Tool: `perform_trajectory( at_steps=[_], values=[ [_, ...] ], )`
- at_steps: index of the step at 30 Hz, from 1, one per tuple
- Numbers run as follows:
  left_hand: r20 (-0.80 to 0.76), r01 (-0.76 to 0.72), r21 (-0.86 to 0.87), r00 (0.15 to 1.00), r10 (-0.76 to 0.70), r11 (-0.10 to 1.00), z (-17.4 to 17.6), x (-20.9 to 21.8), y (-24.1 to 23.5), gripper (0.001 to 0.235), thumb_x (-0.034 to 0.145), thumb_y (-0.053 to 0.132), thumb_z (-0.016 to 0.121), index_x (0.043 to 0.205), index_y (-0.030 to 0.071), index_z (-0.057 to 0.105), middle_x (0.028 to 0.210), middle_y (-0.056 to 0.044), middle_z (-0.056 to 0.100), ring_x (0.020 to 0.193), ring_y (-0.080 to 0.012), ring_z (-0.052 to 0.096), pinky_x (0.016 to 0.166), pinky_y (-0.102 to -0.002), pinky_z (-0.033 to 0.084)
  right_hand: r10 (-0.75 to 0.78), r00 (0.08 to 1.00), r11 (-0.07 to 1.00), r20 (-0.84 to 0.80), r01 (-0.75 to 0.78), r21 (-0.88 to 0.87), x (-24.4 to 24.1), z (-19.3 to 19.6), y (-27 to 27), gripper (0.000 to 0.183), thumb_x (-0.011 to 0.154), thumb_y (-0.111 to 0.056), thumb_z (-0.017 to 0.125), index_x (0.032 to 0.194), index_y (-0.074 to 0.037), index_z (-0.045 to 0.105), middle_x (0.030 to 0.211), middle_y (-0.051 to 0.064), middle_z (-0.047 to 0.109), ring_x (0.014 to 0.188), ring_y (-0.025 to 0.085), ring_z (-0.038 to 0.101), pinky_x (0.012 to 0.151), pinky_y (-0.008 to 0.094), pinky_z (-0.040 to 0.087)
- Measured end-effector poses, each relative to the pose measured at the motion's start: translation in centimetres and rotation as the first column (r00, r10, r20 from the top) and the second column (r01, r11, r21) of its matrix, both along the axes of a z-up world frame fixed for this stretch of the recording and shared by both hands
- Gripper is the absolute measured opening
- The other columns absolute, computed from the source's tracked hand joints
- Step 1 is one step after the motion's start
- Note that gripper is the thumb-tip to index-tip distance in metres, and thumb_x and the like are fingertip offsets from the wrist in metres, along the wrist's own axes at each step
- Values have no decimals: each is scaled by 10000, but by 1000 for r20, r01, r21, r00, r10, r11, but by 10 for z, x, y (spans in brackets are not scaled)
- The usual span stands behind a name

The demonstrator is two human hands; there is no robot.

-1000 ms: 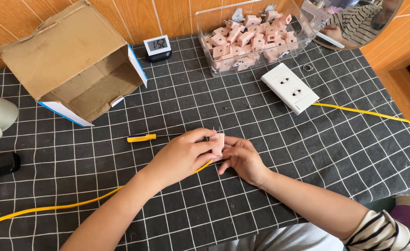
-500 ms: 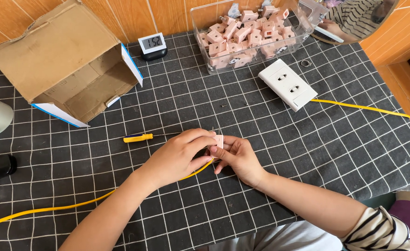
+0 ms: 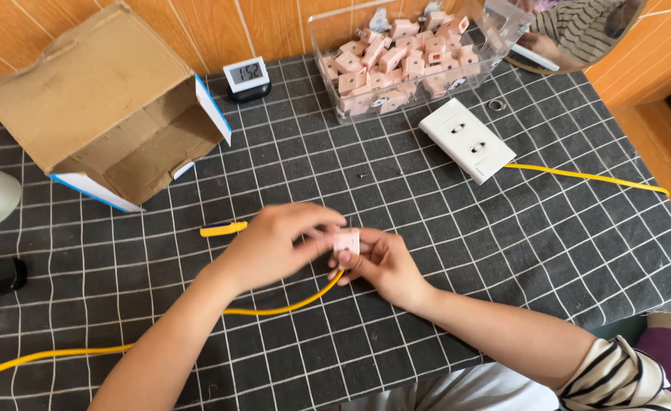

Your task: The person assembles a two-prong electrical plug by inserting wires into a pink plastic housing and securing them with a screwdriver. They then attach the plug to a yellow cable and tighten the screws to complete the assembly.

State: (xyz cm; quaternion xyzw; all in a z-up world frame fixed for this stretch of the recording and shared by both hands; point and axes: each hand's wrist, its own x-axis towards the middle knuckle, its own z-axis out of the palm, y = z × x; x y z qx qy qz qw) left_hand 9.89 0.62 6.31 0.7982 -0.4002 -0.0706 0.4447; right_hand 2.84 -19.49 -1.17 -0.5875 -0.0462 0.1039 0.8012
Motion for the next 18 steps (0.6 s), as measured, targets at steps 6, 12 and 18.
perform_trajectory(
  at_steps=[6,12,18],
  values=[
    [273,-208,262,953,134,943,-69,85,-59,127,959,194,683,1018,186,795,860,-34,732,856,-240,741,739,-352,609,69,879,978,471,34,-208,-19,14,-3,290,892,-65,794,1153,49,741,829,173,806,732,206,801,634,333,658],
    [417,-257,329,903,104,909,-103,86,-96,118,932,79,634,930,34,743,811,-110,654,751,-279,682,677,-371,585,98,889,985,448,-23,-169,-13,6,-6,297,925,-51,759,1192,73,713,869,201,807,775,235,799,663,334,659],
    [381,-359,315,896,230,878,-59,75,-51,119,972,143,584,980,111,697,821,-71,691,770,-312,745,667,-414,593,8,975,999,224,2,-44,-5,-5,-3,393,933,-34,736,1289,108,647,935,252,799,835,248,785,720,364,677]
  ],
)
